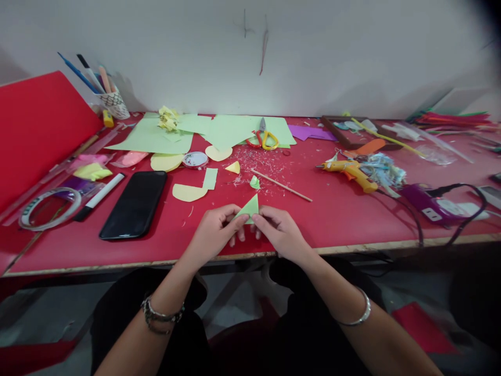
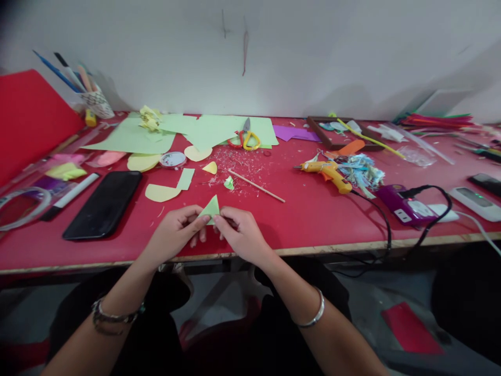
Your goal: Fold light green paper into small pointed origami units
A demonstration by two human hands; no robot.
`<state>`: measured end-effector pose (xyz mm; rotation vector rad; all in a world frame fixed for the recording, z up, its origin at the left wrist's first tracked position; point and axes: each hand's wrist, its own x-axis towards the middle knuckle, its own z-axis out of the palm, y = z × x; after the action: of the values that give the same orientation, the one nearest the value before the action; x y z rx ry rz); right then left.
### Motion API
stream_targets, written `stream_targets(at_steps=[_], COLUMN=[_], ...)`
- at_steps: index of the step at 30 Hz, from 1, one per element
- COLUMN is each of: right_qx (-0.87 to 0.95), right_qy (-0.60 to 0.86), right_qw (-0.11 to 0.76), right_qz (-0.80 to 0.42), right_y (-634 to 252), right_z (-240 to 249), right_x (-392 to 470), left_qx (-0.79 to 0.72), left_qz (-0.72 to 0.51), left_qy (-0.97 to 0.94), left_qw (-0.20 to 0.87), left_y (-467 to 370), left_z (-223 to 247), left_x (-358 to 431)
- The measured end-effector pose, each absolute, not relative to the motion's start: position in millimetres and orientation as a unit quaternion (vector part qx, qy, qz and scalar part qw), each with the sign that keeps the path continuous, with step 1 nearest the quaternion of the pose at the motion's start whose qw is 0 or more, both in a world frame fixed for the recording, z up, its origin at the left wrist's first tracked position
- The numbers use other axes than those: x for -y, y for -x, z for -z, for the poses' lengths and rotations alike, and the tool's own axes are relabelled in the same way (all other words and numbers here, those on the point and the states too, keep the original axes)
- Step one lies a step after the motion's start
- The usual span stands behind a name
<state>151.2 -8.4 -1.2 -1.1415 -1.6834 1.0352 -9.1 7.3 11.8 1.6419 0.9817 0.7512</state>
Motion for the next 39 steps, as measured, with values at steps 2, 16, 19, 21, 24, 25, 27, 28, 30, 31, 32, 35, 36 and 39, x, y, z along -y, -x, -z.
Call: stream_targets(at_steps=[2,16,19,21,24,25,27,28,30,31,32,35,36,39], right_qx=[0.653,0.712,0.731,0.717,0.688,0.679,0.665,0.66,0.658,0.66,0.663,0.67,0.674,0.694], right_qy=[0.474,0.423,0.426,0.432,0.439,0.441,0.438,0.434,0.426,0.424,0.424,0.431,0.432,0.429], right_qw=[0.433,0.508,0.487,0.494,0.508,0.512,0.518,0.519,0.516,0.513,0.51,0.506,0.504,0.494], right_qz=[-0.401,-0.236,-0.216,-0.237,-0.276,-0.287,-0.313,-0.326,-0.345,-0.348,-0.347,-0.33,-0.324,-0.301], right_y=[-150,-147,-146,-146,-147,-148,-148,-149,-149,-149,-149,-148,-148,-148], right_z=[3,3,0,1,5,6,8,9,9,9,8,7,7,5], right_x=[8,14,16,15,12,11,10,9,9,9,10,11,11,12], left_qx=[-0.417,-0.474,-0.474,-0.471,-0.462,-0.458,-0.446,-0.439,-0.431,-0.429,-0.428,-0.424,-0.421,-0.422], left_qz=[-0.31,-0.39,-0.394,-0.38,-0.366,-0.364,-0.364,-0.363,-0.36,-0.358,-0.354,-0.344,-0.342,-0.348], left_qy=[-0.679,-0.69,-0.674,-0.661,-0.66,-0.666,-0.685,-0.698,-0.724,-0.735,-0.744,-0.757,-0.757,-0.743], left_qw=[0.519,0.384,0.408,0.444,0.467,0.464,0.447,0.434,0.4,0.384,0.371,0.36,0.364,0.387], left_y=[9,7,6,6,6,6,6,5,5,4,4,4,4,4], left_z=[-12,-11,-11,-11,-13,-14,-15,-15,-14,-13,-12,-10,-10,-10], left_x=[-7,-10,-10,-9,-7,-7,-6,-5,-5,-5,-5,-5,-5,-4])
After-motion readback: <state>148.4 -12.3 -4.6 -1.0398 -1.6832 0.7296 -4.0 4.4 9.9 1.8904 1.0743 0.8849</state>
